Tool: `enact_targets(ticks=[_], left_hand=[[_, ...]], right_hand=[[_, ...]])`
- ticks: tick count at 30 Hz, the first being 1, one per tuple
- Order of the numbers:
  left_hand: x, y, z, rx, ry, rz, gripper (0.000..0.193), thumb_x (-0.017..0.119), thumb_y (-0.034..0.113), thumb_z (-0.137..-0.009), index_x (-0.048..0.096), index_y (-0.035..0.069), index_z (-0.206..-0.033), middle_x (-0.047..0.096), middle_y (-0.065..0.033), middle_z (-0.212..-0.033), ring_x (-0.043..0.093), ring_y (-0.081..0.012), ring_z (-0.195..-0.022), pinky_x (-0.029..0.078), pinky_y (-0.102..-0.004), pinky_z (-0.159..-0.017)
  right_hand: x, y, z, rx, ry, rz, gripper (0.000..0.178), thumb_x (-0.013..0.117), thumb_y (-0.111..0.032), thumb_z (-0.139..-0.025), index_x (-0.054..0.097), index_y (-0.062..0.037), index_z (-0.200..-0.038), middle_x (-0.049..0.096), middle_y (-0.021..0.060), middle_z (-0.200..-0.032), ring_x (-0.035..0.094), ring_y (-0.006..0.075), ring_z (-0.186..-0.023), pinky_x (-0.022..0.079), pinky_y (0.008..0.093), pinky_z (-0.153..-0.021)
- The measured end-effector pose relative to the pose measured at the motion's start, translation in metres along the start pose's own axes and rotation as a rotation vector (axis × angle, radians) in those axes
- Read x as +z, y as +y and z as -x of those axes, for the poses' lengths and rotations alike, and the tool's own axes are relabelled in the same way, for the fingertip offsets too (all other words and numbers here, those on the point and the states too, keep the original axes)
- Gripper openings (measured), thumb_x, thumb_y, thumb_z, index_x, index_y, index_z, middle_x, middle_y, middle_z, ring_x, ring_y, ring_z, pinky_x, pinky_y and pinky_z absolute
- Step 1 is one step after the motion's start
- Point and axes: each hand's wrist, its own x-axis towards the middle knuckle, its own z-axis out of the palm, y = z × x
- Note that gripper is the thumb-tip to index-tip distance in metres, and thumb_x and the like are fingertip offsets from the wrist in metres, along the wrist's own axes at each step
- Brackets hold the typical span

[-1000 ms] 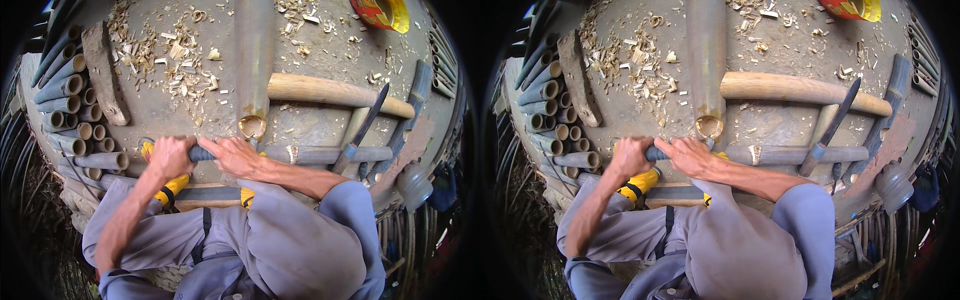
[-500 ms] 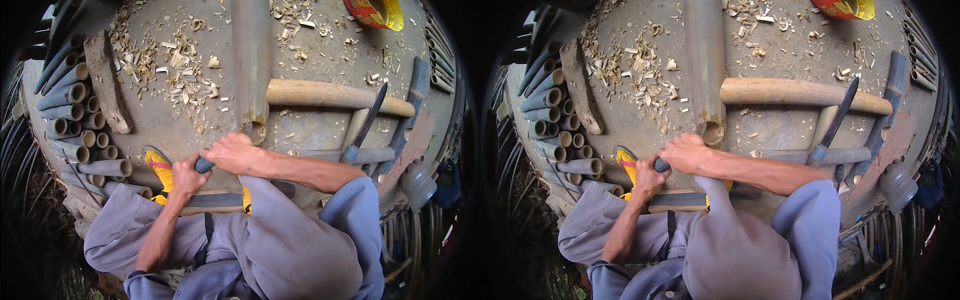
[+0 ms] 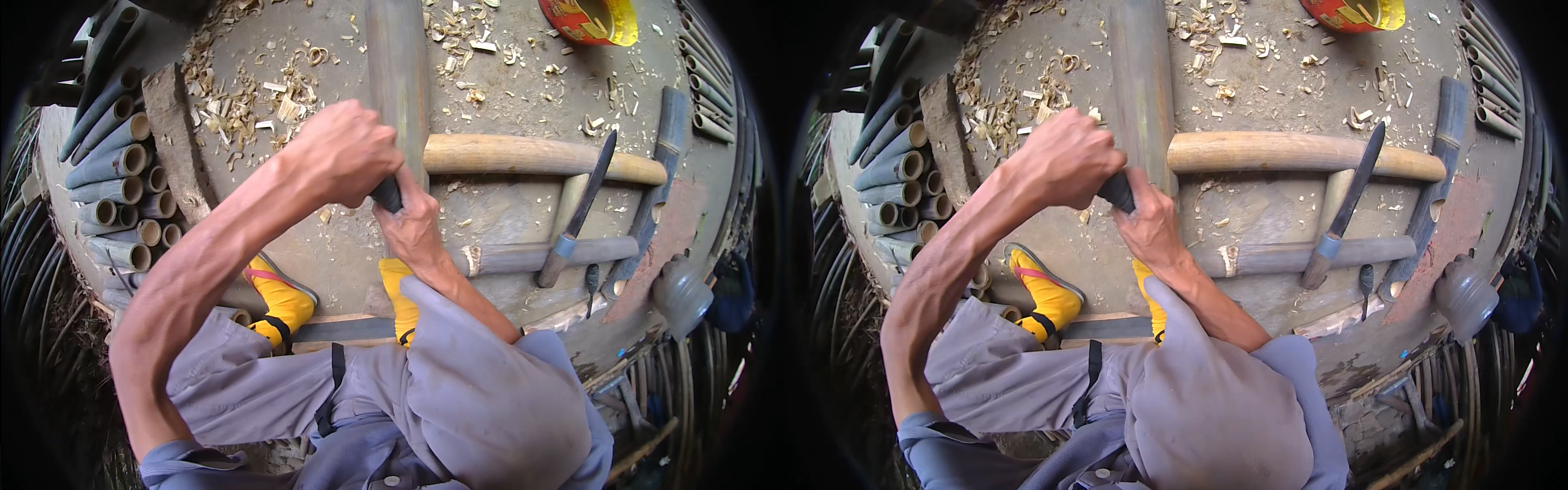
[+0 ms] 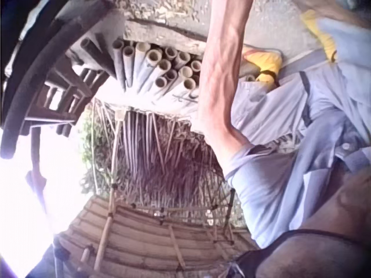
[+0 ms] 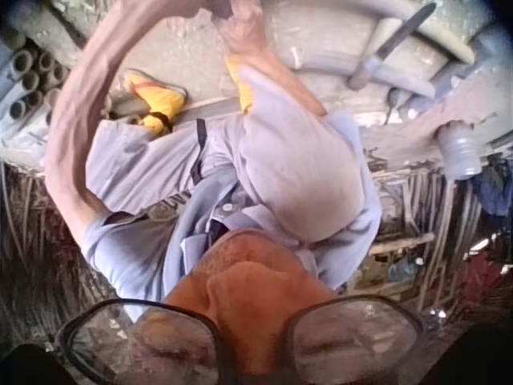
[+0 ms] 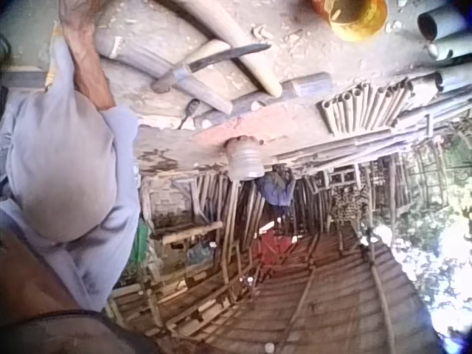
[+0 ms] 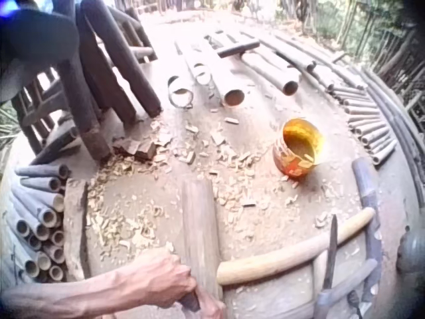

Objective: The person sits on the ground and uses a knife and a wooden mallet to carve a hole into a bamboo pole. They then use a chisel to refine the opening and remove the inner material.

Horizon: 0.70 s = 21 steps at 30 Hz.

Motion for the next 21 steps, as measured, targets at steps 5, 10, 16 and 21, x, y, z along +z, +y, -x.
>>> enact_targets(ticks=[5, 10, 16, 21], left_hand=[[0.156, 0.049, 0.064, -0.448, 0.384, 0.719, 0.026, 0.076, 0.018, -0.054, 0.070, 0.013, -0.079, 0.067, -0.0107, -0.068, 0.067, -0.0252, -0.063, 0.054, -0.0370, -0.061], [0.186, 0.128, 0.096, -0.933, 0.304, 1.350, 0.035, 0.073, 0.017, -0.058, 0.070, 0.001, -0.089, 0.069, -0.0167, -0.074, 0.066, -0.0255, -0.064, 0.054, -0.0361, -0.070], [0.087, 0.028, 0.079, -0.621, 0.121, 0.662, 0.027, 0.069, 0.015, -0.057, 0.070, 0.005, -0.082, 0.066, -0.0161, -0.067, 0.064, -0.0349, -0.061, 0.054, -0.0410, -0.064], [0.048, -0.023, 0.027, -0.074, 0.123, 0.111, 0.019, 0.067, 0.012, -0.054, 0.061, 0.009, -0.072, 0.063, -0.0072, -0.071, 0.065, -0.0271, -0.070, 0.051, -0.0396, -0.059]], right_hand=[[0.016, 0.007, 0.001, -0.182, -0.669, 0.406, 0.023, 0.060, -0.007, -0.075, 0.060, -0.0057, -0.098, 0.065, 0.0177, -0.076, 0.067, 0.0349, -0.070, 0.053, 0.0444, -0.061], [0.026, -0.016, 0.000, -0.449, -1.117, 0.590, 0.016, 0.054, -0.015, -0.080, 0.066, -0.0069, -0.089, 0.067, 0.0153, -0.076, 0.067, 0.0299, -0.074, 0.053, 0.0431, -0.063], [0.011, -0.020, -0.006, -0.270, -0.525, 0.344, 0.024, 0.057, 0.000, -0.074, 0.053, -0.0021, -0.098, 0.061, 0.0187, -0.084, 0.062, 0.0353, -0.084, 0.050, 0.0463, -0.072], [0.028, -0.020, -0.001, 0.013, -0.134, -0.019, 0.038, 0.058, 0.008, -0.072, 0.044, -0.0003, -0.106, 0.053, 0.0254, -0.097, 0.055, 0.0434, -0.087, 0.045, 0.0501, -0.073]])
